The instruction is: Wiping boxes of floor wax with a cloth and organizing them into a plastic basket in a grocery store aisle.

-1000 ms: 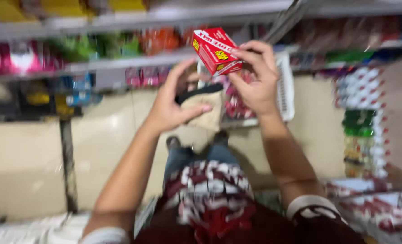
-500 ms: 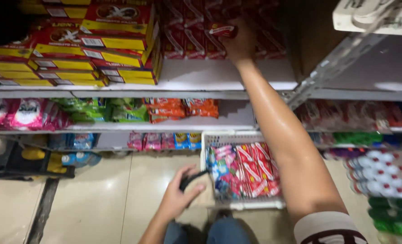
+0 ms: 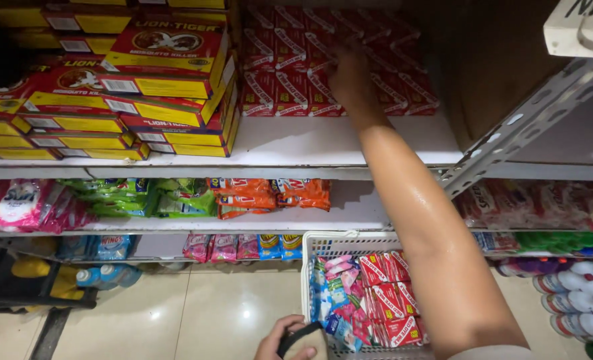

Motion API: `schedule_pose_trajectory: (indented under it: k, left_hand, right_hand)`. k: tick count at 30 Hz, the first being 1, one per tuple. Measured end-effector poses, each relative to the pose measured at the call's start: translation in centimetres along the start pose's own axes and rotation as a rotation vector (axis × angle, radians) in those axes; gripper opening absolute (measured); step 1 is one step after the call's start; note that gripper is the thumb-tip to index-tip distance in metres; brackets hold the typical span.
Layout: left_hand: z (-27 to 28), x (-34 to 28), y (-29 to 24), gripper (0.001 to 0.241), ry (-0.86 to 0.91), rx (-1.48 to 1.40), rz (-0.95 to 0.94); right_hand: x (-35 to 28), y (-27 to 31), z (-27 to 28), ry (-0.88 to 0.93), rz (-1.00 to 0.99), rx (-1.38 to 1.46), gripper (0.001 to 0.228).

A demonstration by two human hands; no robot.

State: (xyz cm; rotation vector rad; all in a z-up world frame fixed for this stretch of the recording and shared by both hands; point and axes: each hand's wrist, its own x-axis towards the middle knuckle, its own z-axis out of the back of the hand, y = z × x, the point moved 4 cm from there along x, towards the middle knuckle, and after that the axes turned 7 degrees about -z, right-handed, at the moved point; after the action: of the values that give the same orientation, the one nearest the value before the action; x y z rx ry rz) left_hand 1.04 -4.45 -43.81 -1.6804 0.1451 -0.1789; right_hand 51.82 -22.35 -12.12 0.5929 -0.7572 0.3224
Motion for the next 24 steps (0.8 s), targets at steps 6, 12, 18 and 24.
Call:
schedule_pose_trajectory:
  k: [6,12,18,24]
  left_hand:
    - [-1.5,-0.7,-1.5,0.063,0.008,-0.022,0.027]
    - [-2.0,-1.9,-1.0,0.057,0.008,-0.067,0.013]
    - [-1.9,-2.8,-4.5,0.050,-0.042,0.072,0.062]
    - [-2.4,-4.8,-8.3,0.050,-0.037,0.157,0.234]
  right_hand:
    - [0.3,0.0,-0.3,0.011,0.032,-0.015,0.050]
    - [-1.7,2.0,3.1,0.036,0.077,0.148,0.064]
    - [-10.3,10.9,15.3,0.061,0.101,0.172,0.029]
    - [-30.1,9.5,21.8,-0.025,0.168,0.288,0.025]
